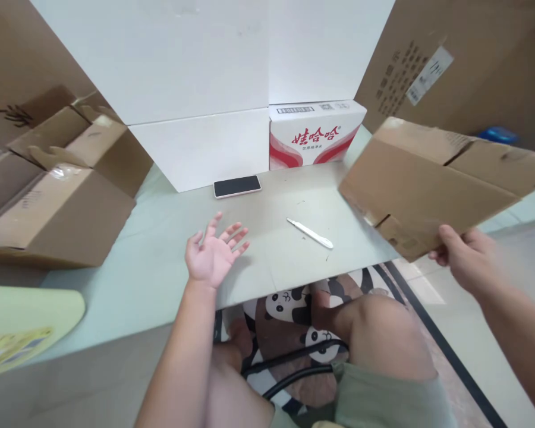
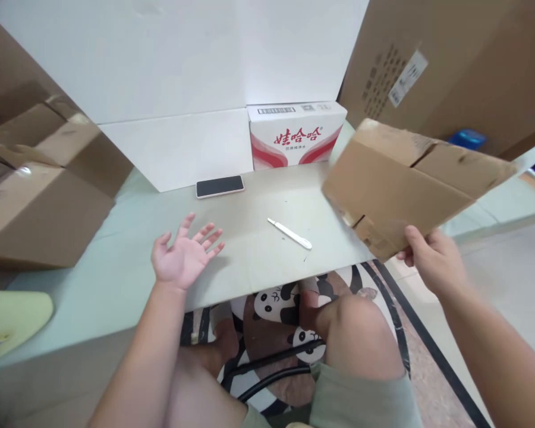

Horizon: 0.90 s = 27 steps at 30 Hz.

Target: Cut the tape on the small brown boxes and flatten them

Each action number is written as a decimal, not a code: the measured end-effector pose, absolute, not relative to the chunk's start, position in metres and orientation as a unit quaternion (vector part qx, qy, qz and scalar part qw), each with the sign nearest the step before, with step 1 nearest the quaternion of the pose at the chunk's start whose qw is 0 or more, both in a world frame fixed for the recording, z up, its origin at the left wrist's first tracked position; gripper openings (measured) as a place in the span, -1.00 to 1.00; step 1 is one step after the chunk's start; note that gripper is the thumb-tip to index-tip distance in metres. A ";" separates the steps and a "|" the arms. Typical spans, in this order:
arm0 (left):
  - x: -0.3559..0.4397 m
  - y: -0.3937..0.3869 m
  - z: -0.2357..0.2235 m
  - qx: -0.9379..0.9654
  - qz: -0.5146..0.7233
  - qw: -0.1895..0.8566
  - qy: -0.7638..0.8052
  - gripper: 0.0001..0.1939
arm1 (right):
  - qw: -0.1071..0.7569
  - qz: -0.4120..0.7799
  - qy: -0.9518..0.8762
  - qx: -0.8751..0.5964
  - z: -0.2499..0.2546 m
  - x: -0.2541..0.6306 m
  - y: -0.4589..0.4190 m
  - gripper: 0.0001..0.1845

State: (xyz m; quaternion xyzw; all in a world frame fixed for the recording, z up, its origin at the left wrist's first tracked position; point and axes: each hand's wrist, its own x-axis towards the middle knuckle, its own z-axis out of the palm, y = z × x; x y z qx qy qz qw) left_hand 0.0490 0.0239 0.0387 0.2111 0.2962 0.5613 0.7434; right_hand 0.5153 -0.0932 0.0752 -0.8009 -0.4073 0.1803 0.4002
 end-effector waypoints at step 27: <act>0.026 0.025 0.048 0.096 0.662 0.666 0.331 -0.66 | 0.316 0.311 -0.685 -0.578 0.059 0.254 0.096 -0.71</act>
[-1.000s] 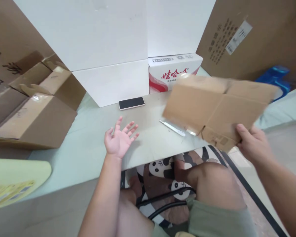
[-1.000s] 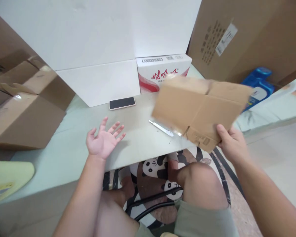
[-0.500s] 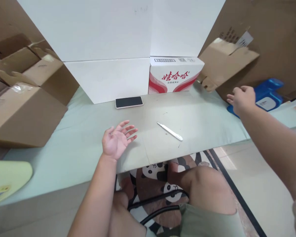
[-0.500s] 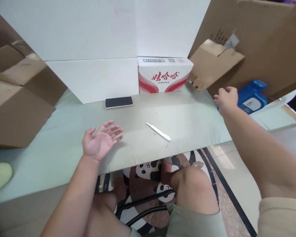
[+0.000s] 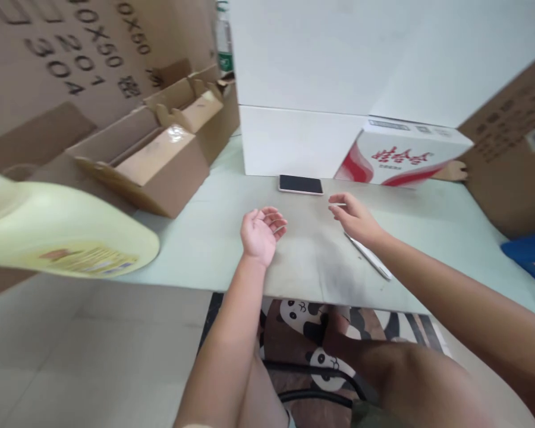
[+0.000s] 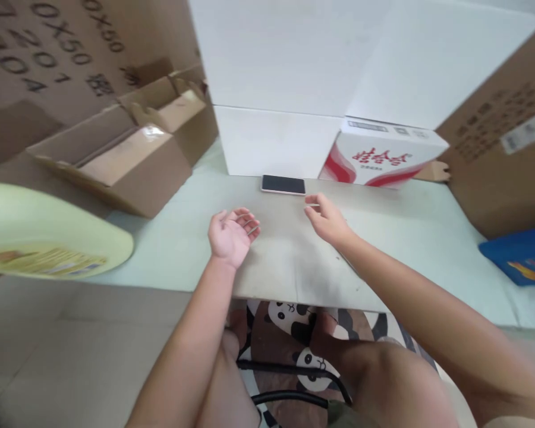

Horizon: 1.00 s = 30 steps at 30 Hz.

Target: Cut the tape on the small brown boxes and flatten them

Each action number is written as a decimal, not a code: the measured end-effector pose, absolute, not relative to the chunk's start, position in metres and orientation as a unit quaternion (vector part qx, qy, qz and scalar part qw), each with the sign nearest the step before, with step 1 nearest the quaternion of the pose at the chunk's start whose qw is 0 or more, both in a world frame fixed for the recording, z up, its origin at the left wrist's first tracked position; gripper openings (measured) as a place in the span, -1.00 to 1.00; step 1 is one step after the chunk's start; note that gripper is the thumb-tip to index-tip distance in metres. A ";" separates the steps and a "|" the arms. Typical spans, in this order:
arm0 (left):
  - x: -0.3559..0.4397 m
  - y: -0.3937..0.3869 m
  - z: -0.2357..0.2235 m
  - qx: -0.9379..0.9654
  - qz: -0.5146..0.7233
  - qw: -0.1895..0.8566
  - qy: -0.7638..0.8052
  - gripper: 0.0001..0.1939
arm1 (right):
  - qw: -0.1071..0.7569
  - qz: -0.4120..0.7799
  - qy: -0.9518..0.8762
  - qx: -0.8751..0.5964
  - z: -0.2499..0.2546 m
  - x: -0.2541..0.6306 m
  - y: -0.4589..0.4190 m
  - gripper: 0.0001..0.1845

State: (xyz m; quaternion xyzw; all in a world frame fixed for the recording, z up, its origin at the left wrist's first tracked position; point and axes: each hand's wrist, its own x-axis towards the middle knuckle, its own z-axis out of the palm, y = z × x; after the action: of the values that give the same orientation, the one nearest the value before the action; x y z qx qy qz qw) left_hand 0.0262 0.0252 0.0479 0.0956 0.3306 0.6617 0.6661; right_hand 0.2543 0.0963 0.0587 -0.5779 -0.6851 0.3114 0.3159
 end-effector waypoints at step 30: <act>-0.077 -0.018 0.054 0.094 0.855 0.029 0.509 -0.88 | 0.377 0.298 -0.835 -0.269 0.118 0.131 0.036 -0.75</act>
State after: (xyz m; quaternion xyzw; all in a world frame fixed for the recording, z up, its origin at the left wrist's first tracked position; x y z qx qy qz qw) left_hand -0.0773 -0.0183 0.0540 0.0941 0.5087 0.8553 0.0287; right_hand 0.1315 0.0360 0.1176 -0.2694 -0.8347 0.2976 0.3770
